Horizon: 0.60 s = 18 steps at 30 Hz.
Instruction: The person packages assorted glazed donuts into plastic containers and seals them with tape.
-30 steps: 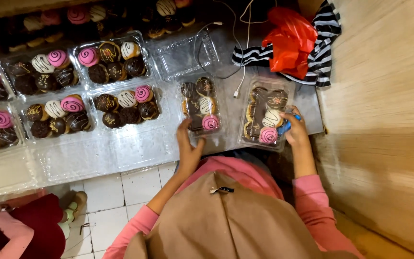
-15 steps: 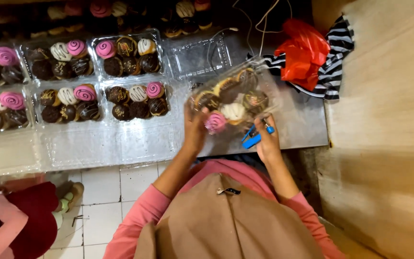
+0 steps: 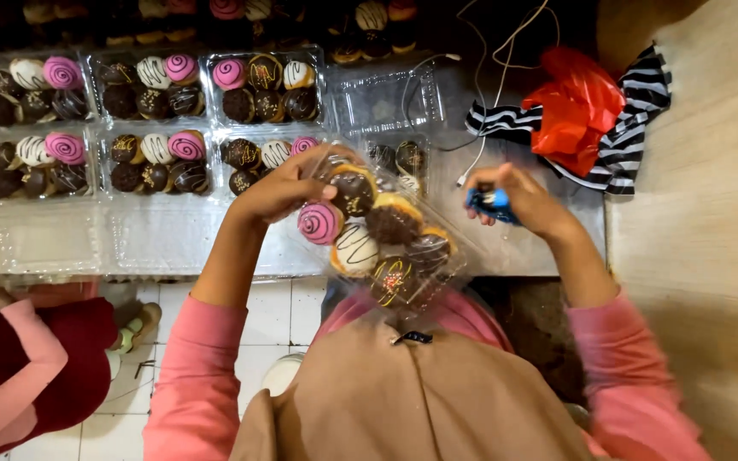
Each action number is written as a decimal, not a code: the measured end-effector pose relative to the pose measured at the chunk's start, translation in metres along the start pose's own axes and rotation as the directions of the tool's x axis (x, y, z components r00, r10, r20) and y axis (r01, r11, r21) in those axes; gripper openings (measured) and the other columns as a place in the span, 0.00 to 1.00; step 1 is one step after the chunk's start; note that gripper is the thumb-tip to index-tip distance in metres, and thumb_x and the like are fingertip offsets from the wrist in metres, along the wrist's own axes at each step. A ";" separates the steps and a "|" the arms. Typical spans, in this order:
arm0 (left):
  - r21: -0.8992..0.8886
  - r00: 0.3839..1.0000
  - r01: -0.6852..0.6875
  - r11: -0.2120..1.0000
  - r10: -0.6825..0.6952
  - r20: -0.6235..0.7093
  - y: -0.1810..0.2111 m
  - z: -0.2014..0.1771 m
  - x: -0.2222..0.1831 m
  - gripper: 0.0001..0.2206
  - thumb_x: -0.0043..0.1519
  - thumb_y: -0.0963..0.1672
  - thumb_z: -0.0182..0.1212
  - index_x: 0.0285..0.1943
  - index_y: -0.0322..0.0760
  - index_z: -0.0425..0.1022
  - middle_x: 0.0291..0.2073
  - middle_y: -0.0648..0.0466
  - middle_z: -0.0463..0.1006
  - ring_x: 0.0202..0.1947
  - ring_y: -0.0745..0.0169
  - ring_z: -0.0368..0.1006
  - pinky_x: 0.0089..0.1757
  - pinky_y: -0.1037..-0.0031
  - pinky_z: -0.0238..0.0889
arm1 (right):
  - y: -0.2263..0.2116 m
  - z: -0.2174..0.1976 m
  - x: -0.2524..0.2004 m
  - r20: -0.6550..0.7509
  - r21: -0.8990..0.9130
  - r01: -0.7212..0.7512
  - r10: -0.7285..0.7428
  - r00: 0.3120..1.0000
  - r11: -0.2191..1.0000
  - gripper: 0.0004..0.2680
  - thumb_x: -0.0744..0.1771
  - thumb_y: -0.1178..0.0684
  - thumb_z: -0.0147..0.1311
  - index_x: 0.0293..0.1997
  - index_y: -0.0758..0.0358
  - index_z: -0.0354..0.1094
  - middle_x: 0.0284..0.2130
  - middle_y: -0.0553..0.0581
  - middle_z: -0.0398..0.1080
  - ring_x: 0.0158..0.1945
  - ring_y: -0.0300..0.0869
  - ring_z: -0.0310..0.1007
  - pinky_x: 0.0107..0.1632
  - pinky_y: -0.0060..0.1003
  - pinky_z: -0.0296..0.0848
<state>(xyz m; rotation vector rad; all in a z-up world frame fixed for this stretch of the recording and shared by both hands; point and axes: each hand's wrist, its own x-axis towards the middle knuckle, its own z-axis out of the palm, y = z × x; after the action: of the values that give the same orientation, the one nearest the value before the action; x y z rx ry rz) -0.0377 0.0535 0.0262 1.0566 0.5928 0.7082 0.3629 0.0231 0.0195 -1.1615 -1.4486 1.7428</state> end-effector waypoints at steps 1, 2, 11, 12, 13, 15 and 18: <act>0.043 0.999 0.030 0.999 -0.031 0.032 0.006 0.004 0.003 0.30 0.56 0.43 0.68 0.69 0.32 0.67 0.58 0.49 0.75 0.58 0.59 0.72 0.56 0.70 0.69 | -0.020 0.011 0.003 0.080 -0.253 0.012 0.008 0.997 0.967 0.33 0.64 0.17 0.30 0.37 0.62 0.71 0.27 0.56 0.73 0.27 0.41 0.73 0.32 0.37 0.73; 0.088 0.996 0.058 0.994 -0.064 0.062 0.012 0.008 0.005 0.29 0.55 0.43 0.68 0.68 0.33 0.67 0.58 0.51 0.76 0.58 0.61 0.72 0.56 0.72 0.68 | -0.041 0.023 0.006 0.154 -0.487 0.045 0.036 0.987 0.872 0.33 0.64 0.17 0.26 0.33 0.62 0.70 0.23 0.55 0.72 0.23 0.43 0.73 0.30 0.39 0.72; 0.159 0.991 0.121 0.980 -0.128 0.035 0.012 0.009 0.021 0.28 0.58 0.44 0.68 0.70 0.34 0.69 0.54 0.57 0.77 0.49 0.73 0.70 0.49 0.80 0.63 | -0.064 0.062 0.015 0.101 -0.965 0.113 -0.060 0.993 0.236 0.31 0.72 0.32 0.32 0.15 0.67 0.67 0.17 0.69 0.68 0.26 0.65 0.70 0.32 0.56 0.69; 0.159 0.991 0.120 0.980 -0.126 0.033 0.013 0.008 0.022 0.28 0.58 0.44 0.68 0.70 0.34 0.69 0.54 0.57 0.77 0.49 0.73 0.70 0.49 0.80 0.63 | -0.060 0.062 0.016 0.103 -0.965 0.115 -0.060 0.993 0.235 0.31 0.72 0.32 0.32 0.15 0.67 0.67 0.17 0.69 0.68 0.26 0.65 0.70 0.32 0.56 0.69; 0.162 0.992 0.112 0.980 -0.119 0.038 0.013 0.007 0.023 0.28 0.58 0.44 0.68 0.69 0.33 0.69 0.54 0.57 0.77 0.50 0.73 0.70 0.50 0.80 0.63 | -0.057 0.062 0.018 0.112 -0.956 0.137 -0.108 0.988 0.260 0.29 0.72 0.34 0.33 0.14 0.66 0.67 0.16 0.68 0.67 0.25 0.64 0.70 0.31 0.56 0.68; 0.166 0.993 0.102 0.981 -0.111 0.042 0.013 0.003 0.027 0.28 0.58 0.44 0.68 0.69 0.33 0.69 0.54 0.58 0.77 0.50 0.73 0.70 0.50 0.80 0.64 | -0.049 0.061 0.020 0.119 -0.946 0.160 -0.156 0.981 0.282 0.28 0.72 0.37 0.35 0.14 0.65 0.67 0.14 0.67 0.67 0.23 0.64 0.69 0.30 0.56 0.68; 0.168 0.993 0.087 0.982 -0.099 0.063 0.011 0.000 0.032 0.28 0.58 0.44 0.68 0.69 0.31 0.69 0.55 0.56 0.77 0.51 0.72 0.71 0.51 0.80 0.64 | -0.040 0.060 0.021 0.111 -0.944 0.168 -0.205 0.972 0.283 0.26 0.72 0.39 0.37 0.15 0.65 0.68 0.15 0.66 0.67 0.23 0.63 0.68 0.29 0.56 0.66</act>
<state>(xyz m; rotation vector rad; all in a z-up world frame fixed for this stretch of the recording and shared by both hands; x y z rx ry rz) -0.0197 0.0817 0.0327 1.1948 0.6431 0.5441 0.2970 0.0233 0.0543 -1.4151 -2.6156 0.4929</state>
